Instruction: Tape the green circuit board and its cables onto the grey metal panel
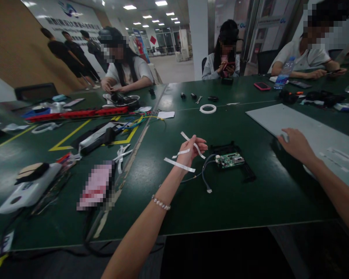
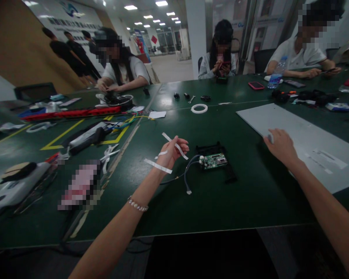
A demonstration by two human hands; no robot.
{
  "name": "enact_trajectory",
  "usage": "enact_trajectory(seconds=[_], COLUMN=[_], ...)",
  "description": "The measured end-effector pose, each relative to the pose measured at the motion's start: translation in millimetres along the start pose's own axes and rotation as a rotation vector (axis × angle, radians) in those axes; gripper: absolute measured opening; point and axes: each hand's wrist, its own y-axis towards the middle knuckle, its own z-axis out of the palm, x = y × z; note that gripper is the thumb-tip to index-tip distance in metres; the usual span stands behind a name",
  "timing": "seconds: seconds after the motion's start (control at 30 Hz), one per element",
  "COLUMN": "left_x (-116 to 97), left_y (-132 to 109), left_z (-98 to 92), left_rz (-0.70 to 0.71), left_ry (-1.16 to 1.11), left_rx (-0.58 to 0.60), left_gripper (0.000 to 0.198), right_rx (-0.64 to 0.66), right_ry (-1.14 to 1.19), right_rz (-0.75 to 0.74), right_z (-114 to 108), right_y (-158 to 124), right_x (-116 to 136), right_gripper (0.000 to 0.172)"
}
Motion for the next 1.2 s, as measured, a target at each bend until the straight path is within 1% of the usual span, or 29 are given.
enact_trajectory(seconds=[0.03, 0.1, 0.23, 0.3, 0.37, 0.47, 0.63, 0.73, 0.83, 0.9, 0.97, 1.07, 1.13, 1.2], left_x=[-0.1, -0.5, -2.2, -2.9, -3.1, -2.8, -0.6, 3.9, 10.0, 12.9, 13.5, 10.8, 8.0, 5.8], left_y=[-0.1, 0.1, 1.3, 2.4, 3.6, 4.4, 3.1, 4.3, 6.9, 7.7, 6.7, 2.6, -0.6, -3.3], left_z=[0.6, 1.2, -0.5, -2.3, -4.2, -5.8, -4.4, -6.6, -12.8, -16.4, -17.4, -13.4, -8.6, -4.2], left_rz=[-0.009, -0.023, -0.017, -0.009, -0.006, 0.002, -0.022, -0.041, -0.080, -0.106, -0.122, -0.154, -0.184, -0.185], left_ry=[0.000, 0.006, 0.003, -0.027, -0.057, -0.056, 0.020, 0.034, 0.045, 0.073, 0.111, 0.174, 0.222, 0.278], left_rx=[0.001, -0.008, -0.047, -0.050, -0.054, -0.064, -0.034, -0.007, 0.026, 0.020, -0.001, -0.003, 0.023, 0.047], left_gripper=[0.036, 0.035, 0.030, 0.028, 0.027, 0.024, 0.017, 0.016, 0.014, 0.014, 0.017, 0.028, 0.034, 0.034], right_rx=[0.005, 0.041, 0.296, 0.370, 0.405, 0.436, 0.448, 0.422, 0.377, 0.330, 0.264, 0.188, 0.177, 0.184], right_ry=[0.025, 0.136, 0.398, 0.487, 0.543, 0.560, 0.535, 0.519, 0.512, 0.501, 0.497, 0.501, 0.489, 0.465], right_rz=[-0.053, -0.170, -0.454, -0.531, -0.559, -0.552, -0.595, -0.618, -0.639, -0.655, -0.664, -0.668, -0.681, -0.705], right_z=[-1.5, -7.1, -17.6, -17.5, -14.9, -13.3, -20.1, -21.3, -19.1, -18.2, -18.8, -21.8, -24.1, -26.2], right_y=[-1.6, -4.2, -13.3, -19.3, -24.0, -27.6, -30.1, -32.7, -36.1, -38.0, -38.9, -39.3, -40.4, -42.6], right_x=[9.0, 35.9, 98.0, 120.0, 133.7, 144.5, 154.3, 157.0, 158.8, 161.2, 165.2, 174.5, 182.8, 191.6], right_gripper=[0.050, 0.047, 0.046, 0.043, 0.038, 0.032, 0.029, 0.028, 0.028, 0.028, 0.027, 0.025, 0.025, 0.025])
